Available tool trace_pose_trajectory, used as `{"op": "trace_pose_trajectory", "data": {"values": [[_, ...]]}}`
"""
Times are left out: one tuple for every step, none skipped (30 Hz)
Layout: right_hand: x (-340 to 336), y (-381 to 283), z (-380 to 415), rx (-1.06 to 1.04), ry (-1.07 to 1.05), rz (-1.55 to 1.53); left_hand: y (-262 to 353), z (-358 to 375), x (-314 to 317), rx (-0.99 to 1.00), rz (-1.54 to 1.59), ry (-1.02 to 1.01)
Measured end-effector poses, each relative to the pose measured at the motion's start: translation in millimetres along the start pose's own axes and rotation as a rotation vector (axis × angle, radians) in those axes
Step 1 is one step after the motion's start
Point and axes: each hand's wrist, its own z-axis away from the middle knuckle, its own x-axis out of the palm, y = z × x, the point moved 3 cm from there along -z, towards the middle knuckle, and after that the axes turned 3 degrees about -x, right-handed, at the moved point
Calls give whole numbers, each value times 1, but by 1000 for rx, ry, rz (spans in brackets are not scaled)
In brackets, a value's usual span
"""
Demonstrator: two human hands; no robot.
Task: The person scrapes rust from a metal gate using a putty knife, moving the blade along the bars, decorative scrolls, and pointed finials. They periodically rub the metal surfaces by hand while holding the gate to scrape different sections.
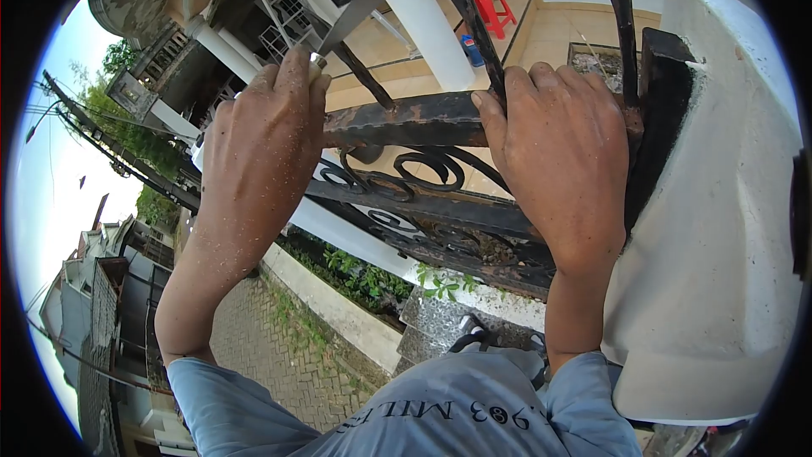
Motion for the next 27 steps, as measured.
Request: {"op": "trace_pose_trajectory", "data": {"values": [[-1, 0, -1, 3, 1, -4, 3, 8, 7, 39, 24, -61], [-1, -1, -1, -3, 4, -9, 6, 14, 13, 79, 48, -120], [0, -1, -1, -2, 10, -10, 2, 8, 8, 35, 94, -185], [0, 0, -1, -1, 12, -11, -3, 4, 3, -11, 79, -101], [0, 1, -1, 4, 9, -12, -4, 2, 1, -13, 61, -64], [0, 1, -1, 8, 3, -17, -4, 2, 0, -16, 43, -31], [0, 1, -1, 7, 1, -20, -3, 4, 3, 9, 57, -56], [0, 0, -1, -2, 8, -13, -3, 7, 7, 32, 70, -78], [0, -1, -1, -8, 18, -5, -3, 9, 9, 57, 83, -98], [0, 0, -1, -11, 29, 5, -6, 4, 7, 44, 70, -42], [0, 1, -2, -9, 15, 7, -11, -2, 5, 28, 58, 9], [-1, 0, -2, -6, -4, 5, -14, -4, 3, 12, 45, 54], [-1, -1, -2, -3, -22, 3, -11, -1, 6, -29, -32, -5], [-1, -1, -1, -5, -25, 10, -9, 2, 12, 31, 4, -51], [0, -2, 0, -8, -29, 18, -9, 5, 15, 45, -6, -61], [0, -1, -1, -6, -27, 29, -10, 5, 16, 64, -17, -66], [0, -1, -2, -7, -14, 23, -14, 0, 11, 49, -15, 26], [0, 0, -2, -6, -7, 16, -20, -4, 7, 34, -11, 113], [0, 0, -1, -4, -4, 6, -22, -3, 11, 47, -57, 132], [1, 0, 0, -6, 4, 10, -21, -3, 11, 47, -51, 115], [1, 0, 1, -13, 17, 14, -20, -3, 10, 43, -48, 101], [0, -1, 0, -21, 32, 17, -21, -3, 8, 37, -48, 88], [0, -1, 0, -21, 17, 13, -25, -3, 7, 52, -28, 108], [0, -1, 0, -17, 4, 10, -30, -3, 7, 71, -7, 129], [-1, -1, -1, -13, -10, 8, -33, -4, 7, 91, 14, 150], [0, -1, -1, -8, -5, 8, -31, -2, 9, 64, 29, 120], [1, -1, -1, -3, -3, 7, -26, 2, 10, 36, 44, 87]]}}
